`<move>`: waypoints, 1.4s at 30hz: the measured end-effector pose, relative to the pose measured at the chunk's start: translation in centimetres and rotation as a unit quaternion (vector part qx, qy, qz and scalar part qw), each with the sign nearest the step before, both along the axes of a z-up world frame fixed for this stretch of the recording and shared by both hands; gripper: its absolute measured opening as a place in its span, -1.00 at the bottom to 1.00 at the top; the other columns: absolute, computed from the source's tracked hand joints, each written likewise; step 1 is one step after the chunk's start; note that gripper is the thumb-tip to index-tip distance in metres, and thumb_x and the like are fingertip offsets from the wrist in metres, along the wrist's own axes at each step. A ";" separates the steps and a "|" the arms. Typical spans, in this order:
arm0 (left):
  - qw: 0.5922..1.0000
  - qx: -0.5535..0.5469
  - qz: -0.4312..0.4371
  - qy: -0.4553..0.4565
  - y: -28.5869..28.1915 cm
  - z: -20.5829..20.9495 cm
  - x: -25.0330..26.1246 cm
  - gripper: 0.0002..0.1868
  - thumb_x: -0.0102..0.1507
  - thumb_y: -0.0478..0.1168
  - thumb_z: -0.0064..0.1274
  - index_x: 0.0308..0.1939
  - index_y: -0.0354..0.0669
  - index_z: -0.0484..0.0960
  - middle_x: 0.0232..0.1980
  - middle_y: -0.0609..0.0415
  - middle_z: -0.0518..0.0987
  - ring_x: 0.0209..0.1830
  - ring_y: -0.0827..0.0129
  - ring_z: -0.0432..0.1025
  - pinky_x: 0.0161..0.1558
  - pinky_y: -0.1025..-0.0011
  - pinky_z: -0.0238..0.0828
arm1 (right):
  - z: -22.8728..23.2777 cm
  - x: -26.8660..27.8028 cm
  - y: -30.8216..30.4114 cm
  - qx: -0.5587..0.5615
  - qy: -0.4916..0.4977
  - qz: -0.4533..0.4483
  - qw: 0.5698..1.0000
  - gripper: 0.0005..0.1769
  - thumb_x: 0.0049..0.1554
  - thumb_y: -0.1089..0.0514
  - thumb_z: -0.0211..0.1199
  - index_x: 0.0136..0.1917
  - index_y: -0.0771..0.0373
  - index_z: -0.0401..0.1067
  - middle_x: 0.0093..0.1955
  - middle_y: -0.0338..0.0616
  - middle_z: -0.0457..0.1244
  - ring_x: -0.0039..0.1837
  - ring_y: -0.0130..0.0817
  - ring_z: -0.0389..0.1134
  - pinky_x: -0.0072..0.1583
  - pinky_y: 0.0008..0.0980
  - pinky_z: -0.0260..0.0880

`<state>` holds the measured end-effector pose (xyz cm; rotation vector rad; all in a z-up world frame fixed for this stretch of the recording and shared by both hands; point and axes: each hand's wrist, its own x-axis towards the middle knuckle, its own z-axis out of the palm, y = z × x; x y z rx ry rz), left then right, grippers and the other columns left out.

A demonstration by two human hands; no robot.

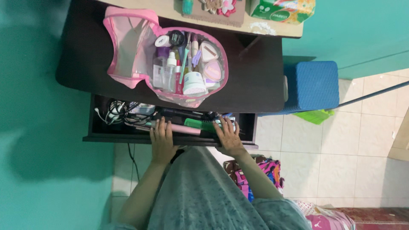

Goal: The person organizes various cosmetic items, bottles, and a pair of scissors by placing them into a pink makeup bag and a desk drawer, then picks up two battery packs from a bed to inspect them.

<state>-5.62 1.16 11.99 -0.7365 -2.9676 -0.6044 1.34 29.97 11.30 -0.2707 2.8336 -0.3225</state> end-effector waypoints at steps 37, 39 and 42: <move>0.993 -0.040 0.064 0.093 1.7 -1.4 -11.6 -0.38 -0.05 -0.32 0.34 -0.01 -0.30 0.33 0.21 -0.23 0.31 0.32 -0.20 0.21 0.31 0.00 0.27 | -1.5 -7.9 1.7 0.096 0.247 -0.111 0.958 -0.52 0.08 0.18 0.19 0.30 0.11 0.34 0.32 -0.11 0.20 0.32 -0.11 0.22 0.42 0.16 0.05; 0.994 -0.074 0.055 0.051 1.5 -0.6 -11.8 -0.36 -0.06 -0.36 0.30 0.04 -0.30 0.33 0.22 -0.21 0.30 0.31 -0.18 0.20 0.34 0.09 0.26 | -0.1 -7.4 1.7 0.053 0.198 -0.131 0.970 -0.45 0.06 0.16 0.24 0.34 0.13 0.32 0.33 -0.11 0.19 0.34 -0.11 0.20 0.44 0.20 -0.01; 0.993 -0.095 0.056 -0.031 1.2 -0.2 -11.9 -0.37 0.00 -0.35 0.28 0.08 -0.31 0.32 0.26 -0.20 0.29 0.32 -0.13 0.20 0.39 0.12 0.23 | 1.0 -6.1 2.0 0.005 0.155 -0.141 0.978 -0.33 0.05 0.14 0.29 0.42 0.16 0.28 0.41 -0.13 0.15 0.39 -0.13 0.17 0.47 0.24 -0.07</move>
